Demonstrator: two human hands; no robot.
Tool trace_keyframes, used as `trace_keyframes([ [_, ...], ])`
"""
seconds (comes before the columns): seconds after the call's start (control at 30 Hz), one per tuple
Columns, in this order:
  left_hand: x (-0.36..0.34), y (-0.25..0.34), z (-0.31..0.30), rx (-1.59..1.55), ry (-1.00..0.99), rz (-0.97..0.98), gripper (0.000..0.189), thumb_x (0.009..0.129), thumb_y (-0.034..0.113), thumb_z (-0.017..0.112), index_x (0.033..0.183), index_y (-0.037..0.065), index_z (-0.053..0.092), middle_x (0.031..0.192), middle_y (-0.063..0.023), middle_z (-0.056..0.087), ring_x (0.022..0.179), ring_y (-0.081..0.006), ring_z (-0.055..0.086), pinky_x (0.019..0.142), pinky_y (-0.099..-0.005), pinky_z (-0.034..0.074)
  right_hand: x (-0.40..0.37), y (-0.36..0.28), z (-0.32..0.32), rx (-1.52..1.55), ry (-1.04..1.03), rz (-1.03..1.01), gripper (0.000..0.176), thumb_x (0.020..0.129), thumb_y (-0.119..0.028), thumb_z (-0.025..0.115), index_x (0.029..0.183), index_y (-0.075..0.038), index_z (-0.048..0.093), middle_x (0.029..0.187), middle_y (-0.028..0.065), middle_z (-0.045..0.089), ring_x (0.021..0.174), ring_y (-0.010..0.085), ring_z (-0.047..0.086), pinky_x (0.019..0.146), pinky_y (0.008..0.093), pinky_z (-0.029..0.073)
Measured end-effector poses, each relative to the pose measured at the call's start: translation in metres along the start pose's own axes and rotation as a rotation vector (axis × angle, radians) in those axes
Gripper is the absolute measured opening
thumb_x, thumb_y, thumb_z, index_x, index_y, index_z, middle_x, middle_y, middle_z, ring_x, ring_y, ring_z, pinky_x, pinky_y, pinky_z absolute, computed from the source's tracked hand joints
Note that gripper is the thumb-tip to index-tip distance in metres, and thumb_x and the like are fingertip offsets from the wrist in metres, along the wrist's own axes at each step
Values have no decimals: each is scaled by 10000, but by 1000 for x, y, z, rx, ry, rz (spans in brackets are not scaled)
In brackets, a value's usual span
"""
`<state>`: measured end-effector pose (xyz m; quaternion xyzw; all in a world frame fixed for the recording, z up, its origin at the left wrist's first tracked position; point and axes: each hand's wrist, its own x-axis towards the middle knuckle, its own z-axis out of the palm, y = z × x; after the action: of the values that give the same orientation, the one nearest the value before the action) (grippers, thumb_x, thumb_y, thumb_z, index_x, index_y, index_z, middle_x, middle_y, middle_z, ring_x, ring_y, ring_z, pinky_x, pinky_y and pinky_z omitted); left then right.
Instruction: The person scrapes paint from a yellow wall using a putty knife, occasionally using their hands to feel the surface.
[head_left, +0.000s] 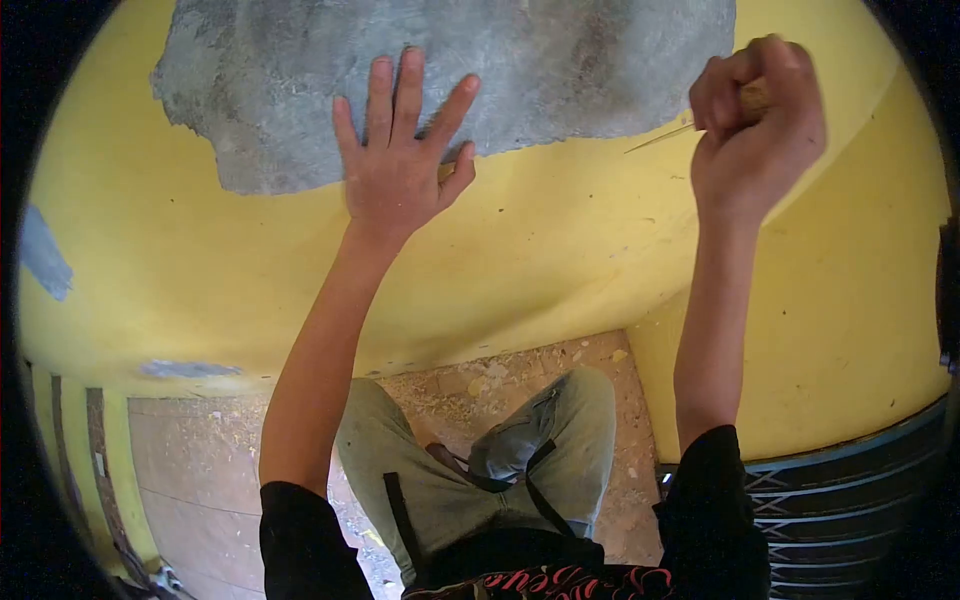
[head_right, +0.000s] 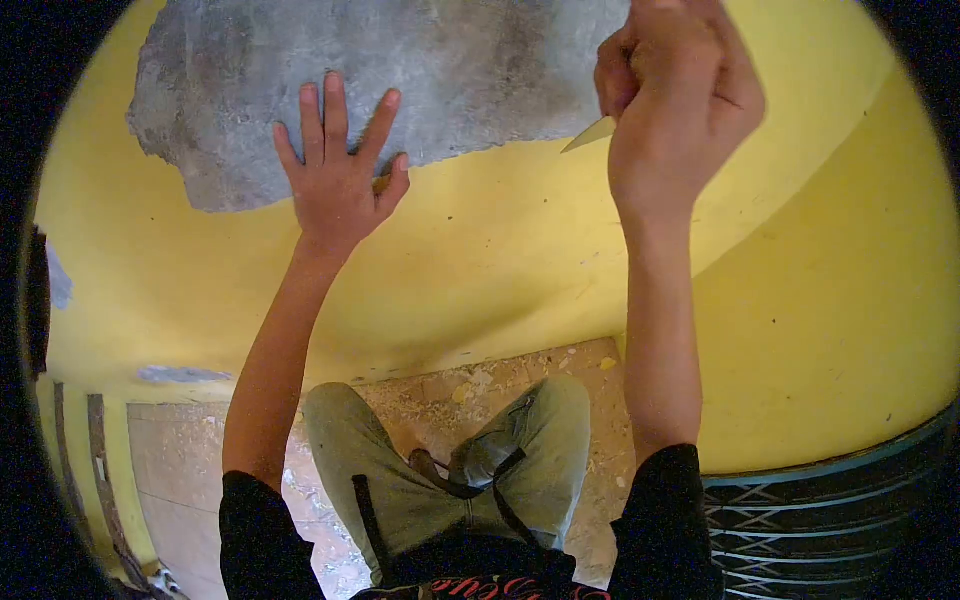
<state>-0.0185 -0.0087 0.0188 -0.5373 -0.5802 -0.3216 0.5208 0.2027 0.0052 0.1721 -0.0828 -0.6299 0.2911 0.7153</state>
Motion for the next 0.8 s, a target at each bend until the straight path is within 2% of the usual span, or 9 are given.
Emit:
trace_keyframes([
  [0.07, 1, 0, 0, 0, -5, -3, 601, 869, 471, 483, 1446, 350, 365, 1553, -161, 195, 1413, -373, 219, 1008, -671, 220, 5, -13, 8, 75, -4, -132, 285, 883, -222, 482, 661, -47, 445, 495, 26, 339, 410, 124, 309, 409, 288, 246],
  [0.13, 0, 0, -2, -7, -13, -4, 604, 866, 469, 488, 1446, 352, 366, 1554, -158, 197, 1413, -369, 221, 1010, -669, 218, 10, -19, 25, 86, 6, -125, 310, 879, -234, 485, 633, -51, 439, 486, 29, 341, 402, 128, 315, 398, 292, 251],
  [0.2, 1, 1, -2, 21, 5, -23, 671, 821, 483, 524, 1455, 390, 325, 1547, -118, 244, 1406, -313, 265, 999, -612, 284, 11, -19, 50, -109, 187, -448, 317, 920, -313, 499, 679, -131, 402, 494, -43, 324, 375, 71, 298, 328, 250, 258],
  [0.23, 1, 1, -2, 13, 13, -25, 671, 821, 483, 524, 1455, 390, 325, 1547, -118, 244, 1406, -313, 265, 999, -612, 284, 15, -28, 47, 72, 115, -271, 344, 908, -352, 500, 675, -116, 409, 482, -42, 320, 372, 81, 302, 336, 259, 272],
  [0.37, 0, 1, -5, -38, -29, -21, 612, 856, 464, 503, 1444, 366, 363, 1554, -148, 203, 1413, -366, 221, 1013, -663, 222, 18, -17, 41, 105, -34, -167, 347, 930, -334, 486, 679, -102, 423, 484, -14, 344, 375, 85, 321, 355, 261, 316],
  [0.53, -1, 2, -2, -42, -5, -21, 603, 861, 455, 498, 1442, 367, 366, 1554, -142, 206, 1411, -359, 230, 1015, -658, 225, 12, -9, 45, 19, -61, -211, 353, 969, -299, 457, 689, -85, 443, 486, 5, 374, 370, 85, 334, 365, 253, 360],
  [0.6, 0, 1, -4, -16, -35, -20, 588, 869, 456, 483, 1439, 369, 371, 1553, -136, 213, 1409, -356, 237, 1015, -655, 228, 10, -6, 50, -10, -59, -324, 322, 968, -266, 491, 706, -80, 464, 484, 4, 379, 374, 71, 341, 361, 241, 357],
  [0.73, 1, 0, -5, -17, -28, -18, 582, 874, 459, 475, 1439, 369, 371, 1551, -135, 221, 1407, -356, 242, 1015, -654, 230, 8, -12, 46, -24, -64, -337, 282, 963, -222, 520, 726, -73, 488, 501, 8, 404, 376, 60, 351, 359, 225, 349],
  [0.8, 0, 1, -5, -21, -22, -20, 577, 877, 459, 472, 1438, 368, 373, 1548, -134, 228, 1407, -355, 243, 1017, -652, 227, 6, -16, 44, 84, -61, -242, 256, 956, -201, 535, 741, -67, 504, 530, 9, 441, 379, 52, 354, 355, 210, 337],
])
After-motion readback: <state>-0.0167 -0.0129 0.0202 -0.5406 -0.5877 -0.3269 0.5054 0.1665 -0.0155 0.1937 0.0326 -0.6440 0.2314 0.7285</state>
